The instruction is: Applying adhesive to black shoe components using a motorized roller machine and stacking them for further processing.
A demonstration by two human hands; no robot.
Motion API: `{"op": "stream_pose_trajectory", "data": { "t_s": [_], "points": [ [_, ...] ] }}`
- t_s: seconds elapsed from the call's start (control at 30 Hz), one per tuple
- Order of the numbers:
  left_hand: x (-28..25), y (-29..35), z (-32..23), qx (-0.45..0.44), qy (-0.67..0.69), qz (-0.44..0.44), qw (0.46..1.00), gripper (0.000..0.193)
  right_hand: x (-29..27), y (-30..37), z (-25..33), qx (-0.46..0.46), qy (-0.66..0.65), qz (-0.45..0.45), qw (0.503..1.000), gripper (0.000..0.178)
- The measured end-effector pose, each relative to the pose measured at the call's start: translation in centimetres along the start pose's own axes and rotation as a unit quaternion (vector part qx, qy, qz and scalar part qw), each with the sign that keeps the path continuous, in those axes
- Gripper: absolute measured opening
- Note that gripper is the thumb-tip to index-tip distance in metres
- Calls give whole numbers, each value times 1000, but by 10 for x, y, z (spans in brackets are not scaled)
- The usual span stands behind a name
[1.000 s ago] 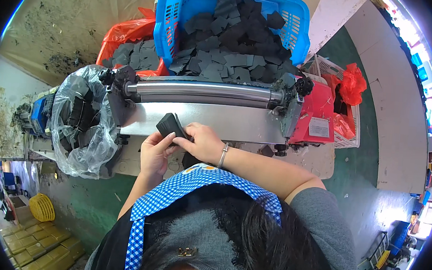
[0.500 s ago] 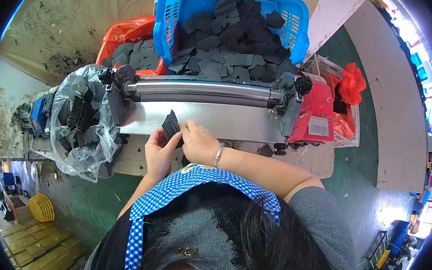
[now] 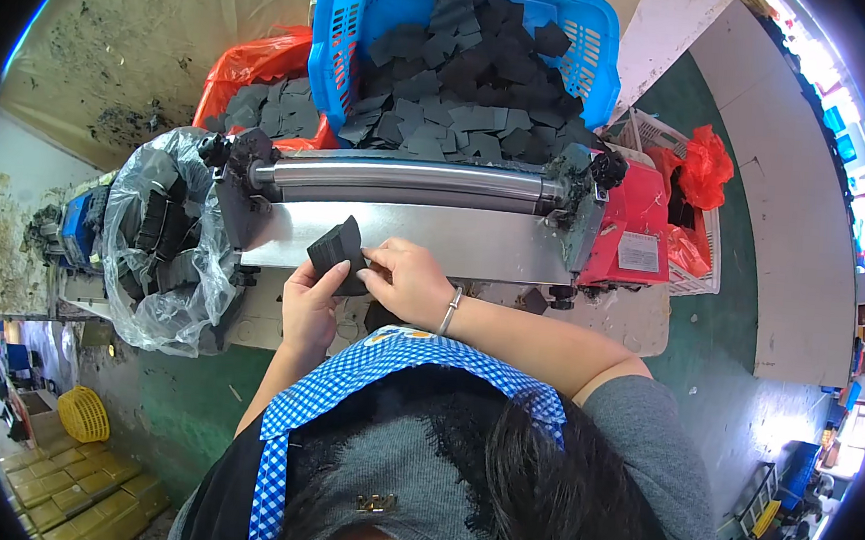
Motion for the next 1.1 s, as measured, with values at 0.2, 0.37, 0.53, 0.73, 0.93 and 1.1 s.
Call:
{"op": "stream_pose_trajectory", "data": {
  "t_s": [0.2, 0.37, 0.53, 0.73, 0.93, 1.1],
  "points": [
    [-1, 2, -5, 42, -67, -14, 997, 22, -7, 0, -3, 29, -38, -59, 997, 17],
    [-18, -1, -2, 28, -39, -52, 997, 21, 14, 4, -45, 256, -345, -30, 903, 13],
    [-41, -2, -12, 26, -39, -100, 994, 23, 14, 16, -104, 414, -506, -93, 751, 23],
    [-9, 0, -4, 15, -100, -44, 994, 22, 20, -2, -47, 191, -268, 70, 942, 20],
    [-24, 1, -7, 4, -61, -94, 994, 18, 8, 9, -88, 404, -392, -60, 824, 22],
    [-15, -3, -7, 59, -80, -73, 992, 16, 2, 0, -79, 323, -373, -74, 867, 24]
  ]
}}
Point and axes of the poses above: each hand's wrist, its own y-axis away from the middle knuckle, its own x-axis out of the palm, z = x × y, the point moved 8 cm from there along -y, towards the middle knuckle
